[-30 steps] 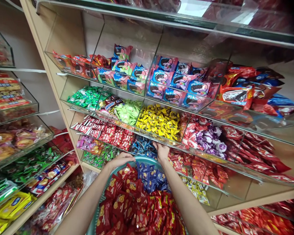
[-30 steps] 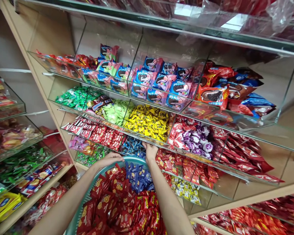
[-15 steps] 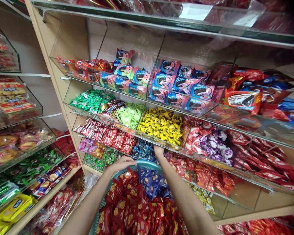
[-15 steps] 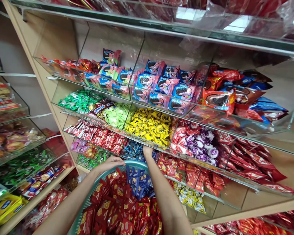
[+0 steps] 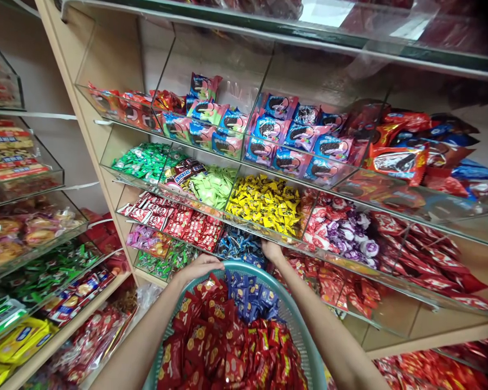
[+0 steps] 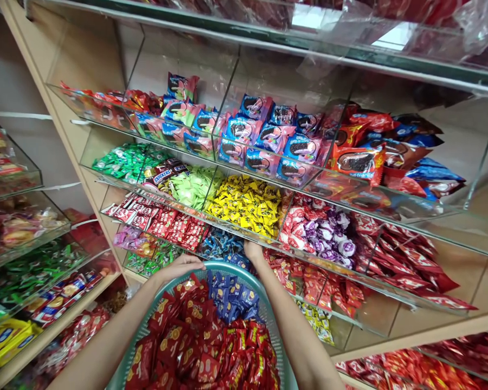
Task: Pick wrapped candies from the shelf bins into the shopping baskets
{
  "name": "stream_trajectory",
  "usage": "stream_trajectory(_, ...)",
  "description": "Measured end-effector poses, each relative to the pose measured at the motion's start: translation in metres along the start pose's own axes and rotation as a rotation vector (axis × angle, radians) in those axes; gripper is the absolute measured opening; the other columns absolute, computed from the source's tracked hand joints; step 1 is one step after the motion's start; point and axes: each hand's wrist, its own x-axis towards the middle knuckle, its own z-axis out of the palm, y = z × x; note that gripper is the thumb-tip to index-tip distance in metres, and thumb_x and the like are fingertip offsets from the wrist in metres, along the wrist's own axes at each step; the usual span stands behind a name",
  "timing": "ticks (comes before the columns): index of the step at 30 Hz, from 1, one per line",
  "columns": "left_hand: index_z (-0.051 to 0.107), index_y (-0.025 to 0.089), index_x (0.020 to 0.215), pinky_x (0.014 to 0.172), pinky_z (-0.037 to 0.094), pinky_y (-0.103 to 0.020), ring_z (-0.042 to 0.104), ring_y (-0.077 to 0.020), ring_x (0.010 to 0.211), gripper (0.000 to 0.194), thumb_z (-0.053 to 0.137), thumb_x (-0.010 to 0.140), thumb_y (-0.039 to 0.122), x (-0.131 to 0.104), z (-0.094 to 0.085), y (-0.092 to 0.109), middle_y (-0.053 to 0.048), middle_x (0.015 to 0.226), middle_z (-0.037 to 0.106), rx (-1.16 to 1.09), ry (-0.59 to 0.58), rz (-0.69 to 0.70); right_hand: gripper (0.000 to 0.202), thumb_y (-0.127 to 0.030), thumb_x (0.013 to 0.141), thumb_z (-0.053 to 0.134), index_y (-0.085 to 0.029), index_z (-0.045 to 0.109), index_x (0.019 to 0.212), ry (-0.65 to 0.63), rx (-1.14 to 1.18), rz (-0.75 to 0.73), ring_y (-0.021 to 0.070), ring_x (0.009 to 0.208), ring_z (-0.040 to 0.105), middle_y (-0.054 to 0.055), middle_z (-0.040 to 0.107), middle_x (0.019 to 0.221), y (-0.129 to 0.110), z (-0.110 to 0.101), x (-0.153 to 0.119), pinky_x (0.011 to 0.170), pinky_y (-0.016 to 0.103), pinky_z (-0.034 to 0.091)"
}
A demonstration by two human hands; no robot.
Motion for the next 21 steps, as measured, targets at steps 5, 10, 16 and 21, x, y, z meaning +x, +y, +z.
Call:
stream_trajectory(5, 0.068, 0.013, 0.081, 0.073, 0.039, -0.024, 0.058, -0.0183, 0.081, 0.036, 0.059, 0.067, 0.044, -0.001, 0.000, 0.002, -0.006, 0.085, 0.067, 0.008, -0.005, 0.020, 0.047, -0.007, 0.068, 0.053, -0.014, 0.051, 0.114, -0.087, -0.121, 0.059, 0.0282, 0.106, 0.051, 0.018, 0.057, 0.111, -0.010, 0.008, -0.009, 0.091, 0.042, 0.035)
stream_trajectory(10, 0.068, 0.012, 0.081, 0.072, 0.039, -0.024, 0.057, -0.0184, 0.081, 0.037, 0.059, 0.067, 0.045, 0.000, 0.000, -0.001, -0.007, 0.085, 0.067, 0.015, 0.011, 0.017, 0.043, -0.006, 0.073, 0.048, -0.014, 0.050, 0.115, -0.122, -0.203, 0.066, 0.0272, 0.105, 0.052, 0.019, 0.054, 0.115, -0.018, 0.010, -0.011, 0.087, 0.041, 0.038)
stream_trajectory(16, 0.068, 0.012, 0.081, 0.071, 0.039, -0.024, 0.057, -0.0174, 0.078, 0.036, 0.059, 0.067, 0.044, -0.001, 0.000, 0.000, -0.007, 0.083, 0.067, 0.010, 0.008, 0.021, 0.042, -0.013, 0.075, 0.051, -0.013, 0.047, 0.117, -0.134, -0.239, 0.037, 0.0264, 0.106, 0.051, 0.019, 0.055, 0.112, -0.014, 0.007, -0.012, 0.085, 0.036, 0.040)
stream_trajectory(21, 0.068, 0.012, 0.081, 0.073, 0.039, -0.024, 0.058, -0.0181, 0.081, 0.037, 0.059, 0.066, 0.045, -0.001, 0.000, -0.001, -0.007, 0.084, 0.067, 0.001, 0.002, 0.028, 0.040, -0.013, 0.078, 0.046, -0.017, 0.046, 0.117, -0.131, -0.215, 0.011, 0.0225, 0.099, 0.056, 0.015, 0.057, 0.111, -0.012, 0.007, -0.012, 0.080, 0.031, 0.044)
